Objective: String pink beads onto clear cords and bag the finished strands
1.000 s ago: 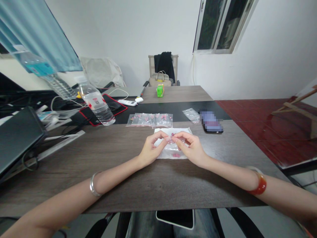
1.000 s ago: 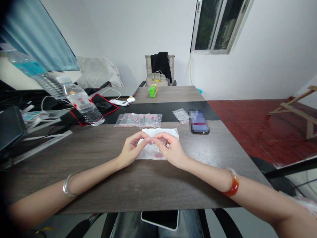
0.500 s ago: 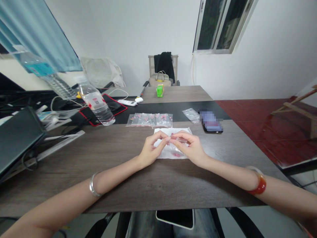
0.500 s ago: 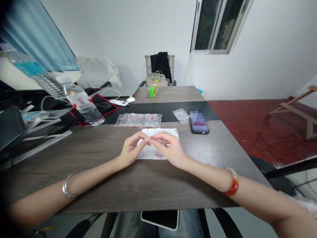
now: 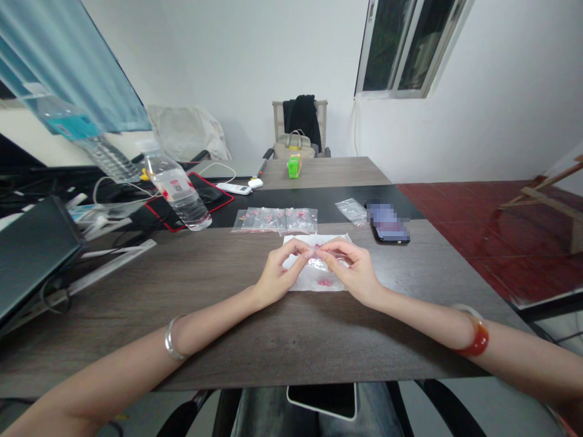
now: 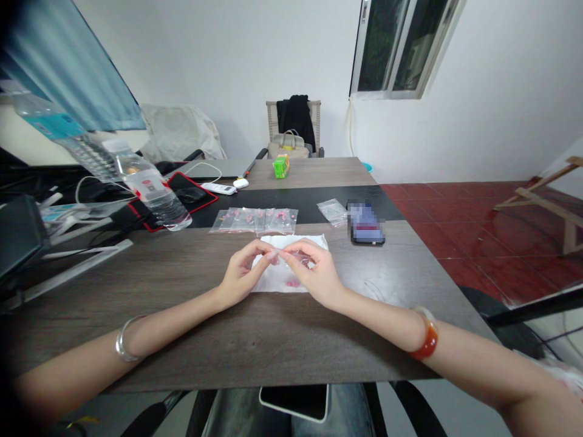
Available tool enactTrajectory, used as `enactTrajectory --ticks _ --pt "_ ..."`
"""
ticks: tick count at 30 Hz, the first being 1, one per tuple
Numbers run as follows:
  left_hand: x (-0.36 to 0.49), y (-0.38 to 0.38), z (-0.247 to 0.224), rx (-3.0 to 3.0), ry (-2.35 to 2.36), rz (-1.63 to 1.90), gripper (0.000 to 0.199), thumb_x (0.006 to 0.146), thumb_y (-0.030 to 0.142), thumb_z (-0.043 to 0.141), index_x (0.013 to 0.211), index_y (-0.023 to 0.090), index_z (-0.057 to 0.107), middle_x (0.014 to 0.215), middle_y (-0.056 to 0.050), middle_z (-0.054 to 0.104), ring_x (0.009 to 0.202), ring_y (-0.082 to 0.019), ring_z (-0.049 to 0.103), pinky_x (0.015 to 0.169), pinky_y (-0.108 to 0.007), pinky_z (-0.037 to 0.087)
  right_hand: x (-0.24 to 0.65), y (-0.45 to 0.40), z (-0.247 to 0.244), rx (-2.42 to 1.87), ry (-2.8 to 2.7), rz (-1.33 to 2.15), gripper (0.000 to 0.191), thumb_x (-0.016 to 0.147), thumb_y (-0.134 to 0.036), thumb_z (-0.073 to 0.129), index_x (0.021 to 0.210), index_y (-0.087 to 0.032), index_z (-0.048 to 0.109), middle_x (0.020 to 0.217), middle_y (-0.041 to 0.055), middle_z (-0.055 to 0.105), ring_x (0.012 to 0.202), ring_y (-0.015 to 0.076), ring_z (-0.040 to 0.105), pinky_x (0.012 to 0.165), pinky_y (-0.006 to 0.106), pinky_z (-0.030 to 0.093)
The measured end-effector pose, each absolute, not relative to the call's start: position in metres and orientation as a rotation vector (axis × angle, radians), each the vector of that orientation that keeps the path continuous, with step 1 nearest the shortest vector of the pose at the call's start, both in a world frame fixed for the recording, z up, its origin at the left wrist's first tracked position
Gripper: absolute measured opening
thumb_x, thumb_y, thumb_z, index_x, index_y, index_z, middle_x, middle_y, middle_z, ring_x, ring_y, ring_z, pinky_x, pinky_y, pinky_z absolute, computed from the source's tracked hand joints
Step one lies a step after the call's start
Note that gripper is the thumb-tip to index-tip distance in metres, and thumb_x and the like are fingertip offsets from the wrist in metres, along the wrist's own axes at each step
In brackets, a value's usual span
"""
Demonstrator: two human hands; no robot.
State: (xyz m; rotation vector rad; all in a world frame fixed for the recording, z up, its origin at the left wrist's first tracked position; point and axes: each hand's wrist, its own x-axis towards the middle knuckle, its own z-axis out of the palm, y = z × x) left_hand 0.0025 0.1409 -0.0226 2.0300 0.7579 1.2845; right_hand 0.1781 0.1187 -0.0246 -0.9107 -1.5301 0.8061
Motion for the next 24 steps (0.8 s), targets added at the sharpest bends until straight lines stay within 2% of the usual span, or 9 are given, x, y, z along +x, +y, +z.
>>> enactTrajectory --ticks 7,15,18,21,24 --pt "0.002 0.136 -0.020 1.975 0.772 1.373 0.025 0.094 0.036 0.052 0.078 0.017 0.057 0.068 0.000 0.059 0.065 -0.012 0.057 0.066 -0.025 0.046 0.178 0.118 -0.022 -0.922 -1.524 0.830 0.016 0.083 -0.036 0.065 0.082 -0.021 0.073 0.079 0.0037 0.070 0.069 0.0155 0.060 0.056 0.027 0.044" --pt "0.001 0.138 -0.019 1.989 0.748 1.427 0.022 0.095 0.032 0.051 0.080 0.017 0.056 0.067 0.001 0.058 0.062 -0.010 0.055 0.061 -0.023 0.045 0.179 0.117 -0.016 -0.838 -1.551 0.798 0.014 0.083 -0.033 0.066 0.079 -0.026 0.077 0.075 0.0018 0.070 0.067 0.0151 0.060 0.058 0.028 0.045" --pt "-0.001 0.140 -0.018 2.020 0.793 1.461 0.023 0.094 0.033 0.052 0.080 0.017 0.059 0.068 0.000 0.060 0.061 -0.010 0.054 0.059 -0.022 0.043 0.180 0.118 -0.015 -0.855 -1.544 0.861 0.018 0.083 -0.038 0.066 0.080 -0.026 0.078 0.073 0.0013 0.070 0.057 0.0123 0.055 0.052 0.027 0.043" --pt "-0.001 0.143 -0.015 2.022 0.832 1.481 0.022 0.092 0.035 0.055 0.080 0.017 0.061 0.069 -0.001 0.062 0.064 -0.011 0.056 0.060 -0.023 0.045 0.180 0.121 -0.016 -0.923 -1.476 1.000 0.023 0.079 -0.043 0.068 0.087 -0.024 0.077 0.070 0.0008 0.070 0.043 0.0077 0.044 0.041 0.024 0.036" --pt "0.000 0.147 -0.007 1.878 0.860 1.499 0.020 0.092 0.035 0.057 0.082 0.018 0.060 0.071 0.000 0.063 0.051 -0.007 0.051 0.049 -0.020 0.042 0.182 0.128 -0.017 -0.917 -1.357 1.183 0.037 0.077 -0.051 0.068 0.098 -0.020 0.074 0.077 0.0037 0.072 0.037 0.0063 0.044 0.037 0.023 0.034"
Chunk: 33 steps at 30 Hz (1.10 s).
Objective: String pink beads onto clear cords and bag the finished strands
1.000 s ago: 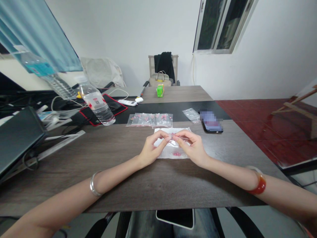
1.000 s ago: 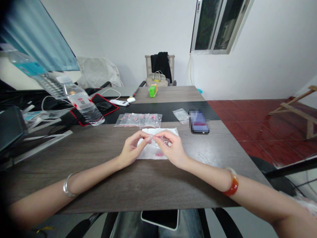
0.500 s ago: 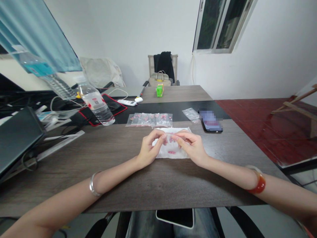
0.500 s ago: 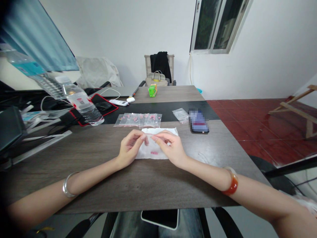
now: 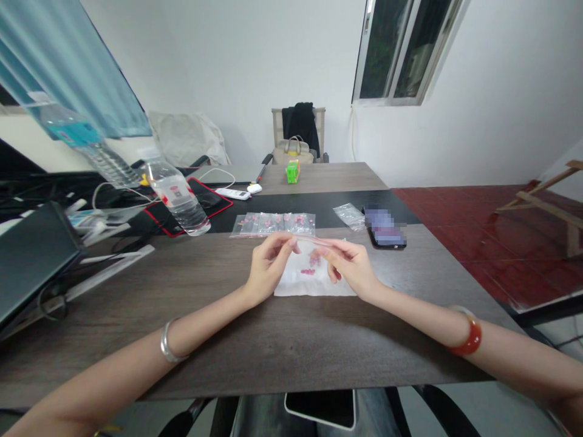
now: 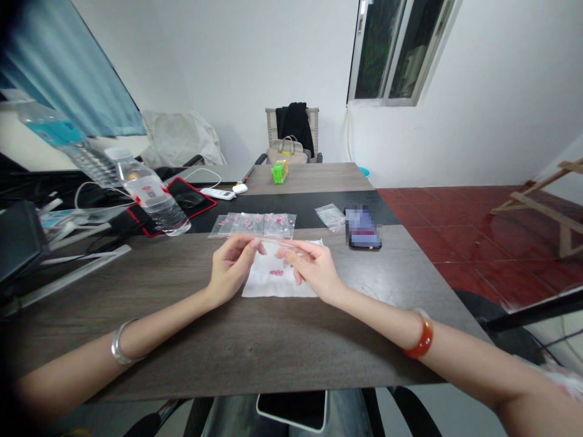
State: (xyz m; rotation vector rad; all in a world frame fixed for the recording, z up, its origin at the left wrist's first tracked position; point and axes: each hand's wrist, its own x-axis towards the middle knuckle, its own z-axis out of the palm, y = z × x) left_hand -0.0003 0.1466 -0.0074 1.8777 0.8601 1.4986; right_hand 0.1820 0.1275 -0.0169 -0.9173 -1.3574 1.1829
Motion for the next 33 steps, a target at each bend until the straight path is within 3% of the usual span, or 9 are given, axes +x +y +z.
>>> enactTrajectory --ticks 3,6,9,12,15,18,21,26,33 --pt "0.001 0.150 0.003 1.745 0.848 1.492 0.021 0.091 0.038 0.057 0.086 0.018 0.058 0.076 0.000 0.067 0.037 -0.003 0.043 0.037 -0.018 0.035 0.185 0.137 -0.015 -0.875 -1.240 1.429 0.053 0.085 -0.062 0.050 0.108 -0.017 0.068 0.102 0.0125 0.072 0.046 0.0115 0.060 0.039 0.025 0.042" --pt "0.003 0.154 0.013 1.728 0.821 1.520 0.022 0.091 0.041 0.058 0.090 0.019 0.058 0.083 -0.003 0.070 0.040 -0.005 0.053 0.037 -0.018 0.038 0.189 0.148 -0.007 -0.877 -1.137 1.662 0.061 0.091 -0.065 0.032 0.110 -0.016 0.064 0.109 0.0157 0.070 0.064 0.0196 0.070 0.052 0.031 0.054" --pt "0.006 0.160 0.021 1.797 0.770 1.564 0.020 0.090 0.038 0.058 0.090 0.018 0.060 0.086 -0.004 0.070 0.056 -0.010 0.065 0.044 -0.019 0.043 0.195 0.159 0.006 -0.858 -1.058 1.760 0.059 0.093 -0.062 0.029 0.103 -0.016 0.065 0.105 0.0163 0.071 0.086 0.0256 0.072 0.074 0.040 0.059" --pt "0.010 0.169 0.032 1.910 0.704 1.519 0.019 0.089 0.036 0.061 0.087 0.017 0.065 0.091 -0.006 0.072 0.081 -0.015 0.069 0.066 -0.023 0.053 0.202 0.171 0.022 -0.821 -0.985 1.767 0.050 0.094 -0.056 0.037 0.098 -0.015 0.067 0.108 0.0163 0.071 0.099 0.0267 0.069 0.088 0.043 0.056" --pt "0.014 0.182 0.043 1.941 0.646 1.361 0.022 0.084 0.039 0.066 0.082 0.016 0.067 0.098 -0.008 0.073 0.093 -0.019 0.068 0.083 -0.031 0.054 0.208 0.188 0.035 -0.794 -0.925 1.764 0.030 0.094 -0.038 0.048 0.091 -0.015 0.067 0.106 0.0139 0.072 0.096 0.0229 0.069 0.093 0.040 0.054" --pt "0.019 0.202 0.046 1.859 0.667 1.288 0.035 0.085 0.048 0.061 0.076 0.016 0.069 0.091 -0.009 0.074 0.088 -0.020 0.068 0.084 -0.035 0.054 0.210 0.208 0.037 -0.844 -0.912 1.689 0.011 0.085 -0.012 0.056 0.086 -0.015 0.066 0.098 0.0101 0.073 0.090 0.0176 0.070 0.093 0.034 0.054" --pt "0.021 0.226 0.035 1.771 0.715 1.242 0.048 0.089 0.055 0.051 0.069 0.015 0.070 0.079 -0.009 0.073 0.080 -0.019 0.068 0.082 -0.034 0.054 0.208 0.229 0.026 -0.904 -0.940 1.563 0.025 0.074 0.001 0.060 0.093 -0.015 0.065 0.090 0.0080 0.073 0.086 0.0159 0.070 0.092 0.032 0.053" --pt "0.018 0.260 0.003 1.949 0.900 1.141 0.027 0.081 0.040 0.063 0.079 0.014 0.071 0.075 -0.006 0.072 0.068 -0.016 0.065 0.067 -0.029 0.053 0.204 0.257 -0.004 -1.052 -1.279 1.182 0.034 0.067 -0.002 0.064 0.098 -0.017 0.066 0.083 0.0038 0.072 0.078 0.0159 0.069 0.084 0.035 0.055" --pt "0.015 0.283 -0.028 2.190 1.044 0.959 0.018 0.072 0.010 0.059 0.083 0.016 0.072 0.079 -0.005 0.073 0.071 -0.017 0.068 0.068 -0.029 0.053 0.197 0.283 -0.031 -1.184 -1.566 0.951 0.019 0.063 -0.003 0.064 0.075 -0.016 0.071 0.082 0.0056 0.073 0.088 0.0222 0.067 0.087 0.042 0.052"
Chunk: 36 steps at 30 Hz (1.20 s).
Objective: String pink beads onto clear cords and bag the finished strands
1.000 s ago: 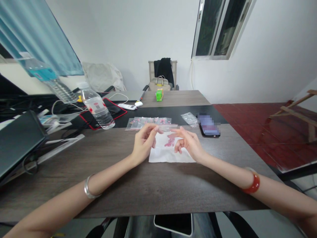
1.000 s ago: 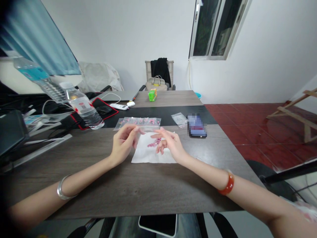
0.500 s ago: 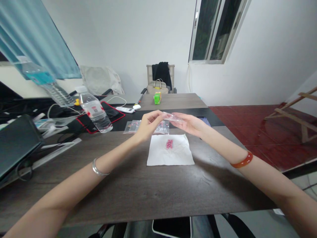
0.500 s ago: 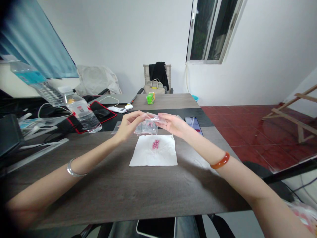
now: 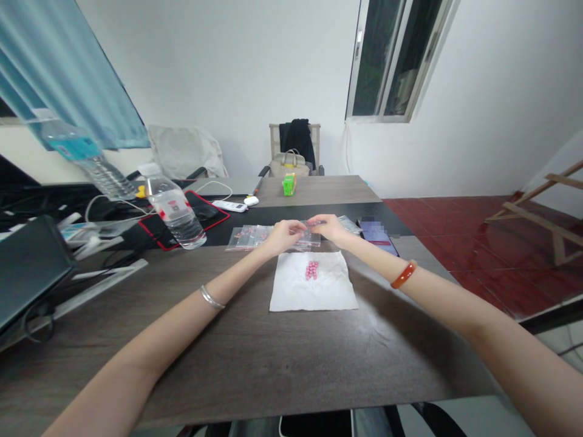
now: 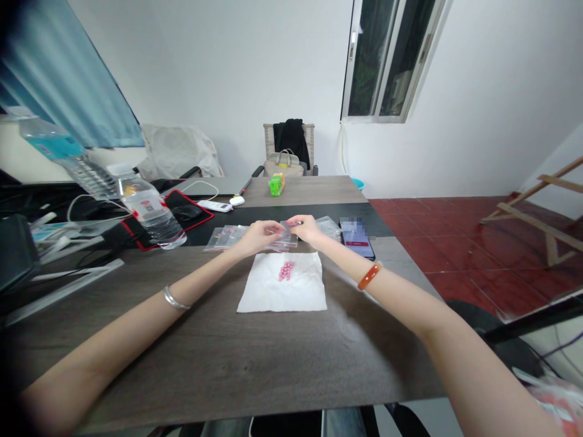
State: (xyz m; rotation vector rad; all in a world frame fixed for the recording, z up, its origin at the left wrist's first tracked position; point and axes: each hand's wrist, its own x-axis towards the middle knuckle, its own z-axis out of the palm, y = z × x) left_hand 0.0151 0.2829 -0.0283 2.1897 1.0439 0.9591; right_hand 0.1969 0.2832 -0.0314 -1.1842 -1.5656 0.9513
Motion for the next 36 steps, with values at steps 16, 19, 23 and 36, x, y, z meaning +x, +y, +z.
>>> enactTrajectory --ticks 16,19,23,36 --pt "-0.002 0.283 -0.045 2.599 1.042 0.636 0.039 0.086 0.019 0.052 0.125 0.020 0.059 0.136 -0.010 0.057 0.129 -0.026 0.050 0.109 -0.044 0.035 0.205 0.272 -0.043 -1.273 -2.229 0.579 0.040 0.083 -0.023 0.060 0.124 -0.024 0.064 0.139 0.0086 0.055 0.138 0.0333 0.038 0.111 0.055 0.030" --pt "-0.005 0.284 -0.049 2.682 1.112 0.440 0.045 0.094 0.024 0.041 0.139 0.021 0.046 0.147 -0.009 0.045 0.138 -0.026 0.039 0.113 -0.048 0.028 0.209 0.267 -0.038 -1.454 -2.474 0.447 0.054 0.092 -0.039 0.049 0.144 -0.024 0.044 0.155 0.0104 0.031 0.144 0.0356 0.022 0.113 0.061 0.020" --pt "-0.006 0.281 -0.047 2.721 1.160 0.254 0.050 0.097 0.029 0.034 0.146 0.020 0.036 0.154 -0.010 0.032 0.143 -0.027 0.028 0.115 -0.049 0.022 0.211 0.262 -0.031 -1.562 -2.654 0.410 0.060 0.097 -0.047 0.034 0.152 -0.027 0.022 0.160 0.0062 0.015 0.147 0.0317 0.011 0.115 0.058 0.014" --pt "-0.022 0.255 -0.022 2.747 1.143 0.162 0.058 0.100 0.044 0.023 0.152 0.022 0.017 0.159 -0.012 0.014 0.148 -0.025 0.013 0.116 -0.054 0.010 0.264 0.264 -0.022 -1.990 -2.461 0.239 0.076 0.089 -0.054 0.047 0.151 -0.014 0.028 0.153 0.0212 0.031 0.142 0.0407 0.025 0.112 0.058 0.024"
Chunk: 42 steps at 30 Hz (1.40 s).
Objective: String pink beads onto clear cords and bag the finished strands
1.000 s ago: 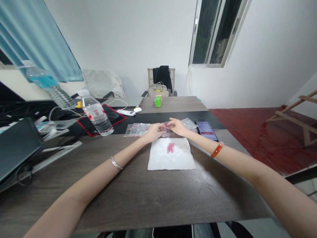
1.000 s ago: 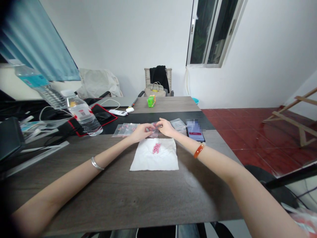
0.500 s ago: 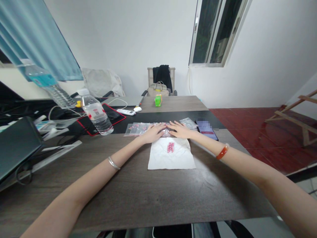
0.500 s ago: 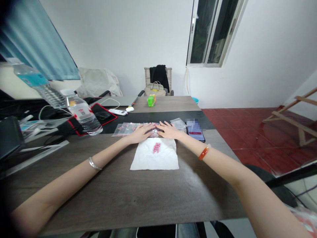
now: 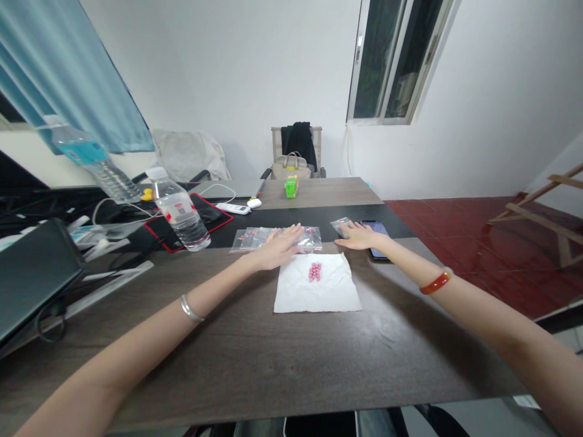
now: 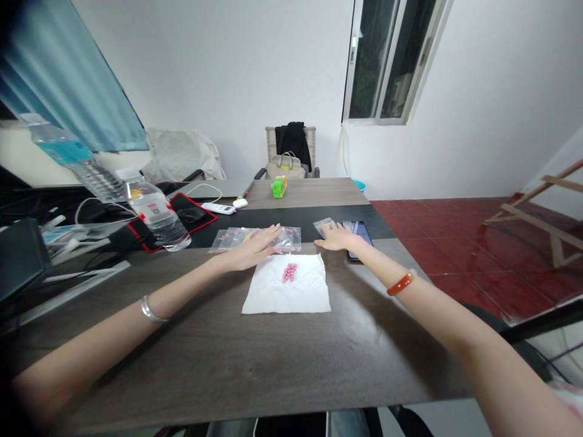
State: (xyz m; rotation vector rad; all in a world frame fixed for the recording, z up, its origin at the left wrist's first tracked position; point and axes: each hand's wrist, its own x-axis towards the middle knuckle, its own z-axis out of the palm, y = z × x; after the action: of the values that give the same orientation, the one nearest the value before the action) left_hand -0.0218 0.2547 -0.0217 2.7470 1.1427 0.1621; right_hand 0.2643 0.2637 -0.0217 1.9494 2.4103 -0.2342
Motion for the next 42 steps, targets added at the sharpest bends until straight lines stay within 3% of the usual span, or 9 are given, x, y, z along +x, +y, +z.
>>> enactTrajectory --ticks 6,11,15,23,25,31,34,37,42 --pt "-0.036 0.227 -0.034 2.888 1.051 0.131 0.056 0.101 0.044 0.021 0.152 0.021 0.018 0.159 -0.012 0.018 0.147 -0.026 0.018 0.117 -0.052 0.010 0.265 0.253 -0.036 1.806 2.685 -0.215 0.048 0.096 -0.027 0.038 0.142 -0.015 0.044 0.146 0.0130 0.047 0.138 0.0267 0.039 0.112 0.042 0.033" --pt "-0.038 0.217 -0.039 2.837 1.151 0.079 0.059 0.101 0.048 0.015 0.152 0.019 0.019 0.159 -0.013 0.018 0.147 -0.027 0.017 0.116 -0.055 0.012 0.260 0.251 -0.029 1.897 2.810 -0.173 0.036 0.095 -0.022 0.043 0.125 -0.015 0.061 0.115 0.0147 0.070 0.105 0.0272 0.067 0.091 0.035 0.049" --pt "-0.035 0.213 -0.036 2.850 1.183 0.092 0.060 0.100 0.051 0.016 0.151 0.019 0.019 0.159 -0.014 0.015 0.147 -0.027 0.016 0.115 -0.057 0.012 0.256 0.251 -0.028 1.982 2.885 -0.148 0.029 0.091 -0.012 0.046 0.100 -0.016 0.073 0.104 0.0120 0.074 0.098 0.0273 0.070 0.087 0.034 0.051" --pt "-0.031 0.208 -0.028 2.861 1.290 0.384 0.064 0.099 0.051 0.027 0.153 0.022 0.008 0.160 -0.017 0.007 0.147 -0.030 0.016 0.113 -0.057 0.016 0.251 0.249 -0.013 2.376 3.041 -0.131 0.034 0.094 -0.020 0.043 0.116 -0.016 0.068 0.115 0.0132 0.070 0.105 0.0275 0.068 0.093 0.039 0.051" --pt "-0.029 0.205 -0.022 2.858 1.329 0.543 0.066 0.099 0.051 0.030 0.153 0.022 0.006 0.160 -0.019 0.008 0.146 -0.031 0.018 0.112 -0.056 0.019 0.244 0.246 -0.003 2.554 3.167 -0.449 0.033 0.092 -0.024 0.046 0.115 -0.014 0.068 0.113 0.0132 0.071 0.101 0.0268 0.069 0.090 0.040 0.053" --pt "-0.012 0.174 0.006 2.924 1.304 0.946 0.092 0.087 0.062 0.051 0.153 0.021 0.002 0.159 -0.021 0.013 0.144 -0.035 0.024 0.112 -0.051 0.017 0.201 0.205 0.016 2.351 2.828 -2.375 0.042 0.076 -0.035 0.070 0.114 -0.015 0.066 0.100 0.0103 0.074 0.079 0.0218 0.072 0.074 0.040 0.060" --pt "-0.008 0.156 0.012 2.971 1.177 0.971 0.096 0.081 0.063 0.057 0.152 0.021 0.008 0.152 -0.019 0.033 0.139 -0.035 0.033 0.113 -0.050 0.016 0.179 0.172 0.012 2.007 2.617 -2.721 0.040 0.071 -0.035 0.077 0.106 -0.019 0.068 0.086 0.0052 0.076 0.073 0.0188 0.071 0.072 0.038 0.060" --pt "-0.011 0.148 0.006 2.908 1.052 0.966 0.077 0.087 0.052 0.058 0.148 0.022 0.022 0.138 -0.016 0.053 0.126 -0.029 0.049 0.110 -0.048 0.026 0.166 0.146 0.003 1.758 2.409 -2.981 0.041 0.067 -0.033 0.080 0.104 -0.021 0.069 0.084 0.0032 0.075 0.069 0.0170 0.070 0.067 0.035 0.060" --pt "-0.022 0.148 -0.009 2.717 0.973 0.884 0.051 0.091 0.045 0.054 0.134 0.020 0.044 0.116 -0.012 0.059 0.105 -0.023 0.057 0.086 -0.036 0.048 0.158 0.124 -0.011 1.649 2.091 -3.251 0.038 0.063 -0.030 0.084 0.097 -0.022 0.071 0.085 0.0012 0.074 0.074 0.0146 0.069 0.075 0.033 0.058"
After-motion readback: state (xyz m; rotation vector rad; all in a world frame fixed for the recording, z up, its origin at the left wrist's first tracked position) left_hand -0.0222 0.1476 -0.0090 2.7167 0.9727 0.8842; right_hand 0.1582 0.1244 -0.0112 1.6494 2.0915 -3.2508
